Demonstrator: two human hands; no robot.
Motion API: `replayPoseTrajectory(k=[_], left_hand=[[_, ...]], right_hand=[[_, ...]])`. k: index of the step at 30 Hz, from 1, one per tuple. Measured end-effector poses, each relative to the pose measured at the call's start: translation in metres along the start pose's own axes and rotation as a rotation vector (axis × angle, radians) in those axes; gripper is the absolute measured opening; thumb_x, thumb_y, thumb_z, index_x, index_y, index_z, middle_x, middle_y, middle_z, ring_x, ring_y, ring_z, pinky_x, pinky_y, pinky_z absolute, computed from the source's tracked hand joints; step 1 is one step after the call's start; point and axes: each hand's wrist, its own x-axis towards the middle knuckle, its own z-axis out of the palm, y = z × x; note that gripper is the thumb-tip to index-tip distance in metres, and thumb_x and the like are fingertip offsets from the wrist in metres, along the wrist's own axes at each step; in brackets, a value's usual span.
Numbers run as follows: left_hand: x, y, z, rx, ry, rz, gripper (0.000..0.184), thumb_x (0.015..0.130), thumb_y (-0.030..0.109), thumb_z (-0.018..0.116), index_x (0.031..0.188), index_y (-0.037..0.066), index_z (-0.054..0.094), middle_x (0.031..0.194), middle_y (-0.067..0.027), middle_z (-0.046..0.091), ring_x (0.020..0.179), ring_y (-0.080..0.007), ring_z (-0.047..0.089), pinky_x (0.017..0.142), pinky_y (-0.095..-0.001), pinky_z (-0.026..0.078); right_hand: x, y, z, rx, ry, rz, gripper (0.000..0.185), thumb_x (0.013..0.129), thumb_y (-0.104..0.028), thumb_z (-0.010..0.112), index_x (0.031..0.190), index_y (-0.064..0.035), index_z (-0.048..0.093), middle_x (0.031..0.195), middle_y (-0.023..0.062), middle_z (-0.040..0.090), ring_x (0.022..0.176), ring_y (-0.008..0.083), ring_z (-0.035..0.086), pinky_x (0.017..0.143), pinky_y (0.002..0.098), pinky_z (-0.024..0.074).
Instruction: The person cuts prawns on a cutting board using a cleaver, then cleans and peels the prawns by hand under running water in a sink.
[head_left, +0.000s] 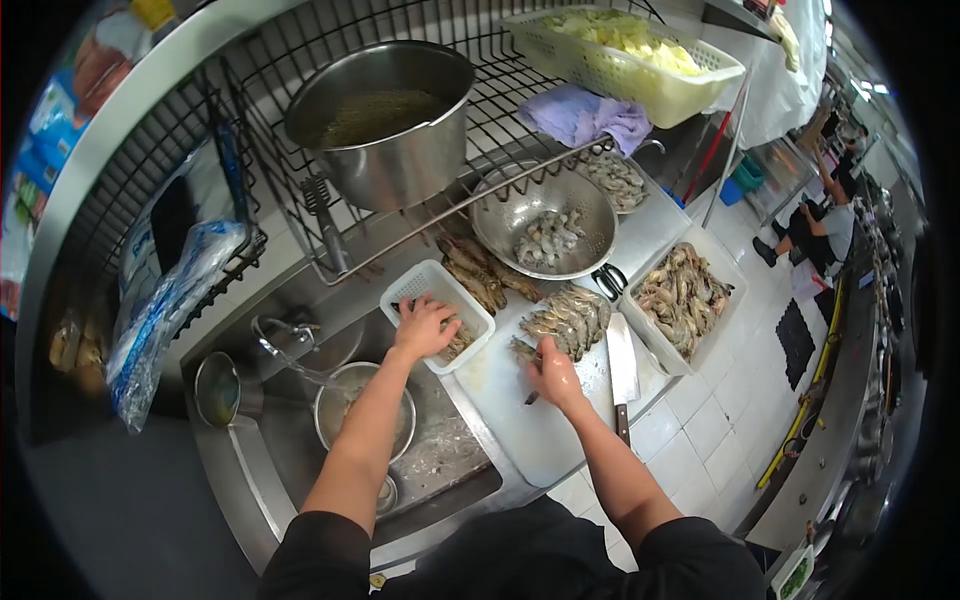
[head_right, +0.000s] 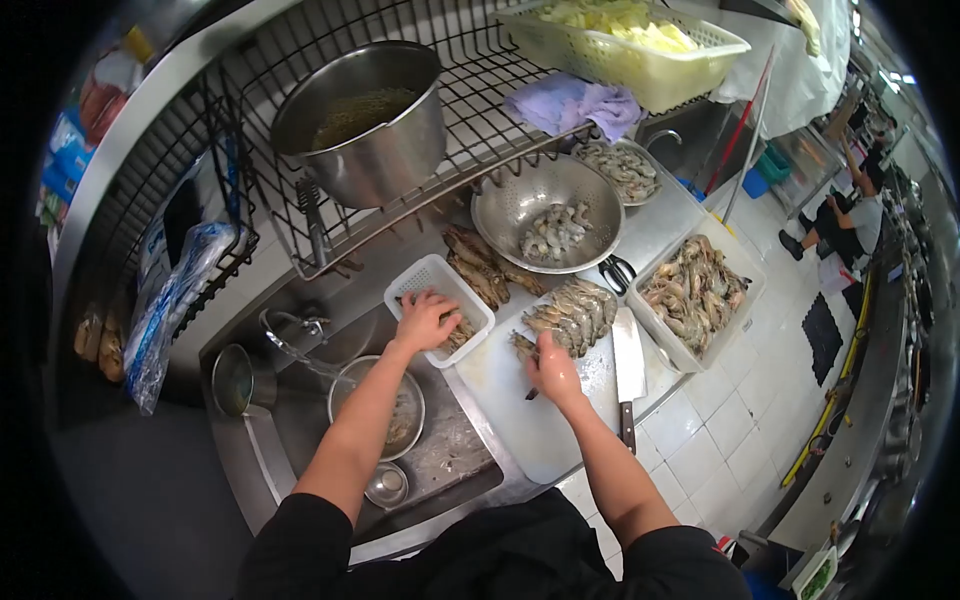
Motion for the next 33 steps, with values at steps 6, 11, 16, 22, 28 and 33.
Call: replayPoseTrajectory(k=[6,11,16,22,28,33], left_hand=[[-0.044,-0.036,-0.006,-0.717,0.649,-0.373,0.039,0.096,0.039,0.057,0.112,0.005,0.067,0.106,-0.0113,0.07,0.074,-0.0206,0.066,0.067,-0.0296,0.052],[-0.134,-0.004,-0.076,-1.831,0.16,-0.975,0.048,0.098,0.043,0.056,0.12,0.0,0.055,0.108,-0.0178,0.068,0.098,-0.0227,0.066,0.08,-0.0317,0.053],[-0.168,-0.077,-0.046,-1.829,0.572,-0.807,0.031,0.1,0.029,0.055,0.112,0.001,0.058,0.102,-0.0151,0.069,0.096,-0.0252,0.065,0.084,-0.0396,0.055],[-0.189,-0.131,-0.055,-1.917,0.595,-0.748,0.025,0.098,0.022,0.058,0.113,0.003,0.06,0.1,-0.0098,0.065,0.09,-0.0224,0.064,0.078,-0.0372,0.054],[-0.199,-0.147,-0.069,-2.122,0.441,-0.604,0.023,0.094,0.012,0.059,0.116,0.004,0.061,0.107,-0.008,0.066,0.104,-0.0228,0.062,0.092,-0.0392,0.049],[-0.201,-0.154,-0.046,-2.077,0.459,-0.516,0.022,0.093,0.011,0.058,0.114,0.004,0.061,0.106,-0.0093,0.066,0.105,-0.023,0.062,0.095,-0.0391,0.047]], right_hand=[[-0.005,-0.086,0.009,0.511,0.181,-0.192,0.037,0.084,-0.013,0.074,0.11,-0.0032,0.05,0.095,0.0208,0.067,0.082,0.0366,0.066,0.072,0.0408,0.0519],[0.002,-0.174,0.105,0.609,0.05,-0.351,0.037,0.087,-0.01,0.071,0.118,-0.0027,0.053,0.106,0.0179,0.065,0.095,0.0297,0.066,0.08,0.0377,0.0519],[-0.005,-0.218,0.201,0.591,-0.285,-0.461,0.031,0.089,-0.005,0.065,0.118,-0.0028,0.055,0.109,0.0183,0.064,0.095,0.029,0.065,0.082,0.038,0.0515],[0.028,-0.255,0.237,0.546,-0.405,-0.382,0.023,0.091,0.001,0.057,0.114,0.0016,0.056,0.096,0.0128,0.067,0.084,0.0213,0.065,0.076,0.0334,0.0533],[0.043,-0.257,0.259,0.61,-0.417,-0.465,0.016,0.095,-0.002,0.054,0.109,0.0031,0.058,0.093,0.01,0.067,0.068,0.016,0.062,0.063,0.0314,0.0523],[0.037,-0.267,0.239,0.446,-0.412,-0.297,0.013,0.092,-0.005,0.058,0.102,0.0012,0.062,0.084,0.0124,0.066,0.066,0.0177,0.064,0.059,0.0332,0.0515]])
